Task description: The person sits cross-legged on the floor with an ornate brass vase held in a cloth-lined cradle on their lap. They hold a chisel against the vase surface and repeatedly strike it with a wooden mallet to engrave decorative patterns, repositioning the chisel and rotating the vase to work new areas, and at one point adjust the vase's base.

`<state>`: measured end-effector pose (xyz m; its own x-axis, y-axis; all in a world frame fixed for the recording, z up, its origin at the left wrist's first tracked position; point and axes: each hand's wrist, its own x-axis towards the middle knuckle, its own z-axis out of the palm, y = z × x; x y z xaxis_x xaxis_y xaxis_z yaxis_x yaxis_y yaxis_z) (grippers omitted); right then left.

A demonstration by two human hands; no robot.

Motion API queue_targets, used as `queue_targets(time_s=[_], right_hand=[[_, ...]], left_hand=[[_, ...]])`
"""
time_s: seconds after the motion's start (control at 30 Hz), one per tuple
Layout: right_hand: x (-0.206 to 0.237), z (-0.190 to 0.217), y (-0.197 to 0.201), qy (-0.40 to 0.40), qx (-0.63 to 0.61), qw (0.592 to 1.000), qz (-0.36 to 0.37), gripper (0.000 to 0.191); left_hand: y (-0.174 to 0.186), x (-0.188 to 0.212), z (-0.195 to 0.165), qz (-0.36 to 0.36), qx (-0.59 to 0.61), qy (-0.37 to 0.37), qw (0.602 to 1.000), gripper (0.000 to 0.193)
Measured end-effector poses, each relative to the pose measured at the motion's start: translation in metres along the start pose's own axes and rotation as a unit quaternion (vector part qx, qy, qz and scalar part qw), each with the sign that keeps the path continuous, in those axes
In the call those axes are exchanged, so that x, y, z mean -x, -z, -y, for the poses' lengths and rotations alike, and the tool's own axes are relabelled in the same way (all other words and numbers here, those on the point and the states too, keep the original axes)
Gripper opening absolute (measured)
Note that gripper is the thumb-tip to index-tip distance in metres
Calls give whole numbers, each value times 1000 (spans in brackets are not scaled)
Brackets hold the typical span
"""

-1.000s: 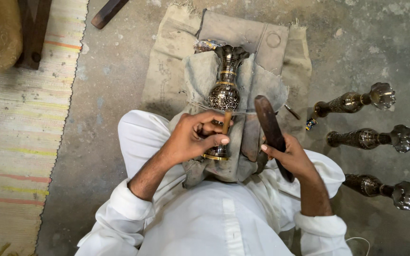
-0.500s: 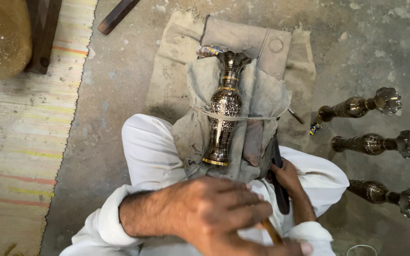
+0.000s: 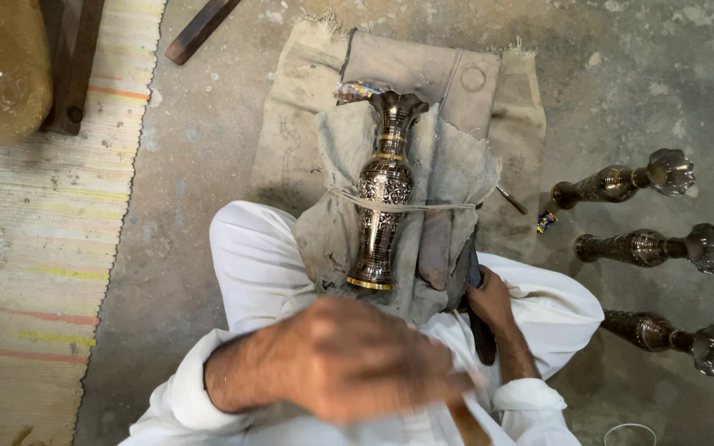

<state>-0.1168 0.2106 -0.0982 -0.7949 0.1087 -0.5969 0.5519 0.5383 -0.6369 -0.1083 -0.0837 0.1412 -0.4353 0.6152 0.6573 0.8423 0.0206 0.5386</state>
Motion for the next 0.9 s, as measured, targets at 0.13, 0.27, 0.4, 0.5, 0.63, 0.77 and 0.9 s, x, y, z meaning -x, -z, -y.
queue_targets(time_s=[0.13,0.27,0.4,0.5,0.63,0.77,0.9], right_hand=[[10,-2,1,5,-12,1000,6,33],[16,-5,3,-6,8,1000,3,32],[19,-13,7,-13,-171,983,72,29],[23,-17,12,-42,-277,954,103,30],[32,-17,28,-67,-366,922,106,42],[32,-10,52,18,-337,930,143,48],[28,-2,67,63,-250,954,154,48]], left_hand=[[-4,21,22,-60,76,248,964,11],[-5,42,48,-186,193,482,834,32],[-18,68,64,-190,248,512,800,35],[-26,79,74,-158,277,509,799,38],[-32,75,81,-99,283,506,809,42],[-29,63,87,-31,200,488,849,38],[-25,59,87,-4,128,446,886,39]])
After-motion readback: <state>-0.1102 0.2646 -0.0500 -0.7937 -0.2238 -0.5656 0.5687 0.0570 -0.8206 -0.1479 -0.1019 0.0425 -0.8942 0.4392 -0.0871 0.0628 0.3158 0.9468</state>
